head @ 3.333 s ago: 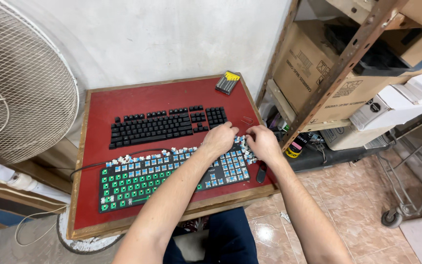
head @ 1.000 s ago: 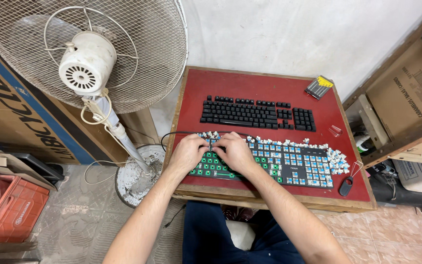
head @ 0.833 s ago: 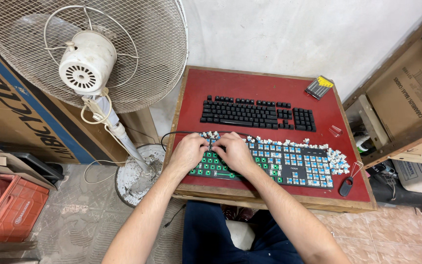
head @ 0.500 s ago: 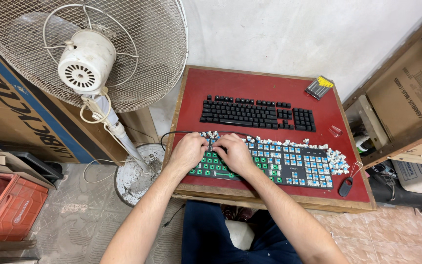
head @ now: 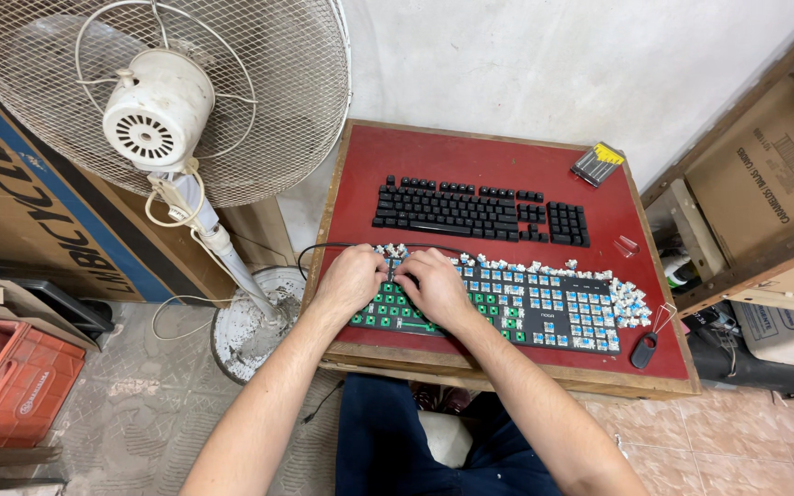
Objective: The person installs blue mechanical switches onto a green keyboard PCB, placing them one by one into the switch sockets. The person then presses down on the installed switches to secure them.
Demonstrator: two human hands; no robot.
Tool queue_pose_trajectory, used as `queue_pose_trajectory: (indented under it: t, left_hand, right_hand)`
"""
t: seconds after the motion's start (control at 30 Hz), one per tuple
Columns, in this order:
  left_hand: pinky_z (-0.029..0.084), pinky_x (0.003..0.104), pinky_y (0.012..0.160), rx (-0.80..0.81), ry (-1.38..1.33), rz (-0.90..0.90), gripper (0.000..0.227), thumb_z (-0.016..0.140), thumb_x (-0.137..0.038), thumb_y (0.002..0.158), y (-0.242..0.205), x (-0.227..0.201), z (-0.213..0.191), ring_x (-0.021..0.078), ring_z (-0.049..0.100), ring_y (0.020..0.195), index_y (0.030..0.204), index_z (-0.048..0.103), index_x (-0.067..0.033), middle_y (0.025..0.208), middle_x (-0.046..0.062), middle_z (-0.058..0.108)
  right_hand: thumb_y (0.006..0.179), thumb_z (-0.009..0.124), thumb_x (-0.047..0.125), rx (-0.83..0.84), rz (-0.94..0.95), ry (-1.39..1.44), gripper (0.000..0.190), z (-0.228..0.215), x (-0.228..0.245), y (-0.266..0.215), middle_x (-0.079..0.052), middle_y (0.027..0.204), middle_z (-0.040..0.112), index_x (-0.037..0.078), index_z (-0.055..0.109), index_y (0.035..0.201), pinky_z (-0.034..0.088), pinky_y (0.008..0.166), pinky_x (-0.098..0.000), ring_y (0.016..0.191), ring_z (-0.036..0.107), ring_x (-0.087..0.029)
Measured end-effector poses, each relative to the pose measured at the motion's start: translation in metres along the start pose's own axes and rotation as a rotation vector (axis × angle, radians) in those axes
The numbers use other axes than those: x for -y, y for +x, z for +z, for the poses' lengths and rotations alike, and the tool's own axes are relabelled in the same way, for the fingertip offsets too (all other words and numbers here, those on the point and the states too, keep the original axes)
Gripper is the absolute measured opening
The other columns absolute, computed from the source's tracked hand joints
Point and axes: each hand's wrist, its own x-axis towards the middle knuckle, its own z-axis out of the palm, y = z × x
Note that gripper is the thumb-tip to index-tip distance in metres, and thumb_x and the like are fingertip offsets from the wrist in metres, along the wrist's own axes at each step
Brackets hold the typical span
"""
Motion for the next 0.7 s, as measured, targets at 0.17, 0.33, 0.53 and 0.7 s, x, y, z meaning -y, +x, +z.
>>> queue_pose_trajectory:
  t: [0.17, 0.33, 0.53, 0.7]
  left_hand:
    - [0.068, 0.044, 0.089, 0.004, 0.018, -0.001, 0.006, 0.085, -0.025, 0.093, -0.001, -0.002, -0.001, 0.0333, 0.078, 0.102, 0.091, 0.085, -0.0193, 0.095, 0.008, 0.074]
    - [0.068, 0.044, 0.09, 0.022, 0.03, -0.006, 0.004, 0.085, -0.024, 0.093, 0.0, -0.001, 0.002, 0.0334, 0.078, 0.103, 0.091, 0.085, -0.0202, 0.096, 0.008, 0.074]
    - [0.068, 0.045, 0.089, 0.081, 0.007, -0.07, 0.006, 0.081, -0.022, 0.091, 0.005, -0.009, -0.005, 0.0336, 0.078, 0.103, 0.085, 0.083, -0.0221, 0.096, 0.007, 0.074]
    - [0.07, 0.041, 0.089, -0.005, 0.135, -0.106, 0.014, 0.075, -0.035, 0.096, -0.007, -0.025, -0.002, 0.025, 0.074, 0.105, 0.091, 0.084, -0.0259, 0.098, 0.0, 0.066]
  right_hand:
    - [0.103, 0.08, 0.028, -0.001, 0.005, -0.031, 0.008, 0.001, -0.001, -0.002, 0.004, 0.107, 0.078, 0.02, 0.08, 0.102, 0.059, 0.093, -0.0393, 0.105, 0.072, -0.023]
    - [0.102, 0.08, 0.027, 0.007, -0.022, -0.075, 0.008, 0.001, 0.001, -0.002, 0.003, 0.106, 0.076, 0.019, 0.079, 0.101, 0.06, 0.092, -0.0398, 0.105, 0.071, -0.024]
    - [0.098, 0.079, 0.024, 0.052, -0.093, -0.203, 0.004, 0.002, 0.003, 0.001, 0.003, 0.1, 0.072, 0.021, 0.077, 0.096, 0.06, 0.087, -0.0371, 0.101, 0.07, -0.022]
    - [0.095, 0.073, 0.022, 0.037, -0.172, -0.282, 0.005, 0.003, 0.003, -0.004, -0.001, 0.104, 0.069, 0.018, 0.076, 0.096, 0.058, 0.088, -0.0374, 0.104, 0.067, -0.023]
